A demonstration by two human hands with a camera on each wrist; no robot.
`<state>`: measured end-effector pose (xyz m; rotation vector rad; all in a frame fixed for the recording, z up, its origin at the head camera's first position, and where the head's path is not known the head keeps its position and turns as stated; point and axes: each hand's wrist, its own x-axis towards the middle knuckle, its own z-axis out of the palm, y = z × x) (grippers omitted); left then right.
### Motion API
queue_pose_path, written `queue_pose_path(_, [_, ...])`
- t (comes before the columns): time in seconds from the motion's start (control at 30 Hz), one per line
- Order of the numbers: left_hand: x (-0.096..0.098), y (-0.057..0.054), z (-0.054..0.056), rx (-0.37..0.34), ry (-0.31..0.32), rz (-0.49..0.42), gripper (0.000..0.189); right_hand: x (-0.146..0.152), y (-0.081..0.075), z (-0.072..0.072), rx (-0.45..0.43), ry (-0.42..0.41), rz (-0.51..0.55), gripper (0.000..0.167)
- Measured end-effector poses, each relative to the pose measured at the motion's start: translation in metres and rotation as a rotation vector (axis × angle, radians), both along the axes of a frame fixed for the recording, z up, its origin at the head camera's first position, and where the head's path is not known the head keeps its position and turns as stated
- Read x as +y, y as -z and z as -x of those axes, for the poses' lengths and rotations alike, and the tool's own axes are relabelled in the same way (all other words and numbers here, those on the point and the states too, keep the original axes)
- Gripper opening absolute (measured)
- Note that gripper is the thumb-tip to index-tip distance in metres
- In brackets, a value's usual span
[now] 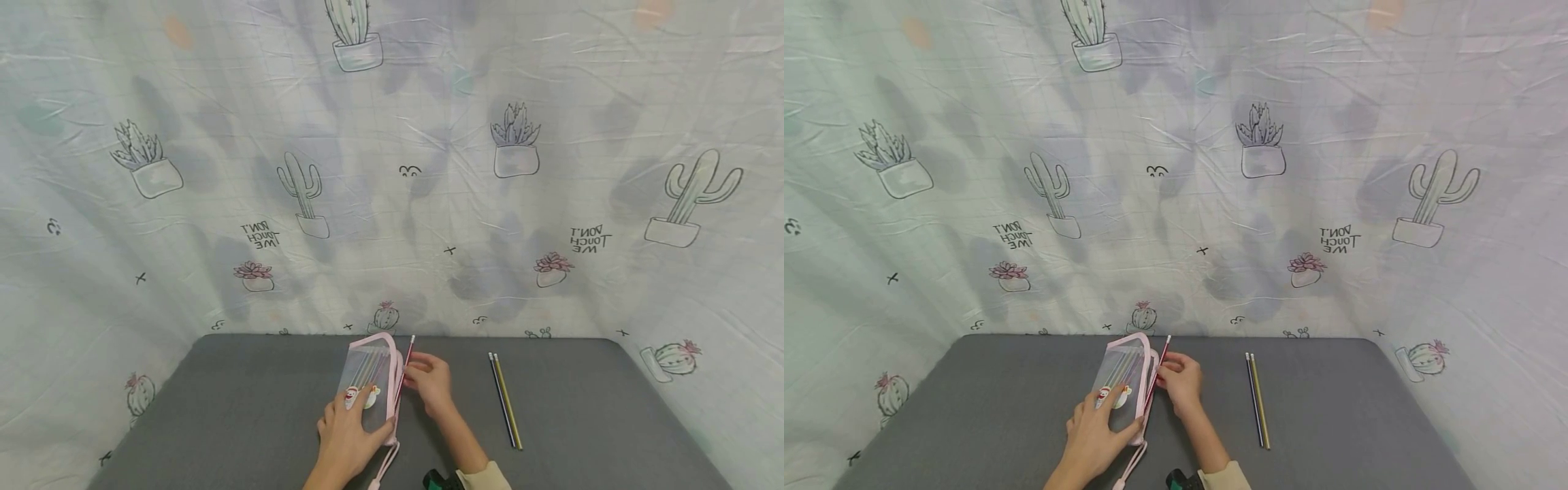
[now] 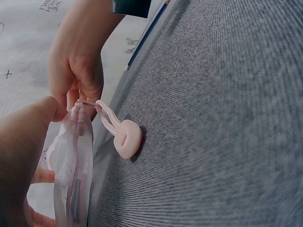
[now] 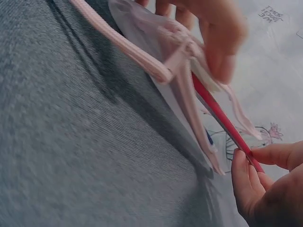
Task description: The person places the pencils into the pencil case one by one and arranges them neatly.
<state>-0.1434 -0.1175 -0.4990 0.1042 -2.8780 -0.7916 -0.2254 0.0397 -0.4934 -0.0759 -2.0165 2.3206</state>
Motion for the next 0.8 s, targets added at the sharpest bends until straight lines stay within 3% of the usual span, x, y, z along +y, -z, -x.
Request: queue_pose_path(0.8, [-0.001,-0.001,-0.001,-0.004,0.007,-0.010,0.077,-0.022,0.015,0.006,0.053,-0.076,-0.144,0.034])
